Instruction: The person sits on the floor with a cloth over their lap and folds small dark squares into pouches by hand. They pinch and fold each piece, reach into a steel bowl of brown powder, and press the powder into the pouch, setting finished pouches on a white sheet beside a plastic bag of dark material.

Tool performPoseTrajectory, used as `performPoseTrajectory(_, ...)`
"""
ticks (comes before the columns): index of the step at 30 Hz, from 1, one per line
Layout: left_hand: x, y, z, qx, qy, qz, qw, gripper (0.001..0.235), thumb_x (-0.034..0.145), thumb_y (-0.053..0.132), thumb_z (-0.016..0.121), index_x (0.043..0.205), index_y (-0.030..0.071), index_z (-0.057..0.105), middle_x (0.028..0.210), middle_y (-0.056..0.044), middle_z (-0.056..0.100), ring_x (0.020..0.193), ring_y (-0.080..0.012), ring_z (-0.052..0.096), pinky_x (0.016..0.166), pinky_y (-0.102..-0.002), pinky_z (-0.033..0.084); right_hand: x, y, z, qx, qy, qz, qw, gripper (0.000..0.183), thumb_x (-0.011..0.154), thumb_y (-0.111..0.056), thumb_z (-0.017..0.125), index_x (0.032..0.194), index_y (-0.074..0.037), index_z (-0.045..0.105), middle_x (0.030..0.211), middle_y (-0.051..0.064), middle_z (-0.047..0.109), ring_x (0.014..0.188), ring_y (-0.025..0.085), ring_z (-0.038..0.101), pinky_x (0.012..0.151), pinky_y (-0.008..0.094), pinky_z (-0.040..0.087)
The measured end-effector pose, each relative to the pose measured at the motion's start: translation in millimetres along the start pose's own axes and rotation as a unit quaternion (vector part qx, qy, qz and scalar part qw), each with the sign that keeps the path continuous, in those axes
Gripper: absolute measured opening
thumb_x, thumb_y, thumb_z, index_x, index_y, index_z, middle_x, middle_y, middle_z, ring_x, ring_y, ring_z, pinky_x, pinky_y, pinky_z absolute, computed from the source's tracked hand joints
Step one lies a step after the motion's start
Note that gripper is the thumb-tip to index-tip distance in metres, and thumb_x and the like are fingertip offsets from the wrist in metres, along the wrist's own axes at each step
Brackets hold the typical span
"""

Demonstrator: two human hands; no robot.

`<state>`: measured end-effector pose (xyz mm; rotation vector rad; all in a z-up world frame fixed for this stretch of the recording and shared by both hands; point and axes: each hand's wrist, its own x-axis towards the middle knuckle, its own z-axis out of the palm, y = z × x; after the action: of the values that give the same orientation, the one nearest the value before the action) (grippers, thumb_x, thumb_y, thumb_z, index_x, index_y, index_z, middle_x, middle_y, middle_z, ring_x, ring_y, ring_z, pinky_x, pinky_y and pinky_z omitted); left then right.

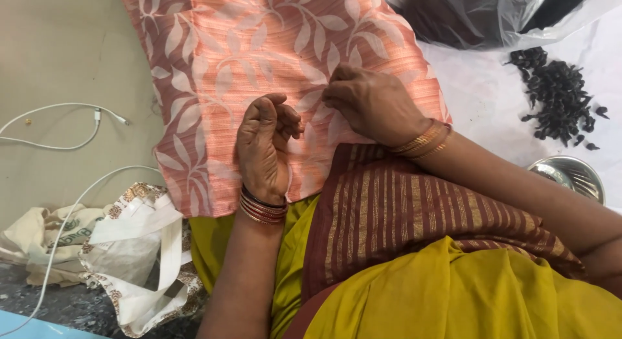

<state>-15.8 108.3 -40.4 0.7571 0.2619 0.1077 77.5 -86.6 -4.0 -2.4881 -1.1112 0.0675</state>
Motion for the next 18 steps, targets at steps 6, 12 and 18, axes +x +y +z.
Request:
performPoseTrajectory(6, 1, 7, -1, -0.019, -0.022, -0.008, 1.0, 0.035, 0.106, 0.034, 0.062, 0.115, 0.0, 0.065, 0.09, -0.009, 0.07, 0.082, -0.0167, 0.066, 0.073, -0.029, 0.053, 20, -2, 26, -0.094, -0.174, 0.063, 0.978, 0.016, 0.101, -0.01, 0.06, 0.097, -0.009, 0.076, 0.107, 0.002, 0.069, 0.082, 0.016, 0.067, 0.051, 0.03, 0.057)
performPoseTrajectory(12, 6, -2, -7, -0.064, -0.008, -0.06, 0.996, 0.037, 0.109, 0.035, 0.059, 0.116, -0.001, 0.062, 0.091, -0.01, 0.068, 0.081, -0.0183, 0.066, 0.074, -0.03, 0.055, 28, -7, 29, -0.159, -0.288, 0.013, 0.944, 0.028, 0.099, -0.021, 0.059, 0.12, -0.002, 0.065, 0.102, 0.011, 0.071, 0.092, 0.025, 0.073, 0.071, 0.04, 0.06)
performPoseTrajectory(18, 5, 6, 2, -0.03, -0.023, -0.049, 0.998, 0.038, 0.109, 0.035, 0.056, 0.117, -0.002, 0.06, 0.093, -0.013, 0.069, 0.083, -0.0196, 0.067, 0.078, -0.033, 0.058, 22, 12, 57, -0.129, -0.178, -0.015, 0.975, 0.027, 0.094, -0.015, 0.06, 0.113, 0.004, 0.062, 0.107, 0.016, 0.062, 0.088, 0.028, 0.071, 0.069, 0.04, 0.06)
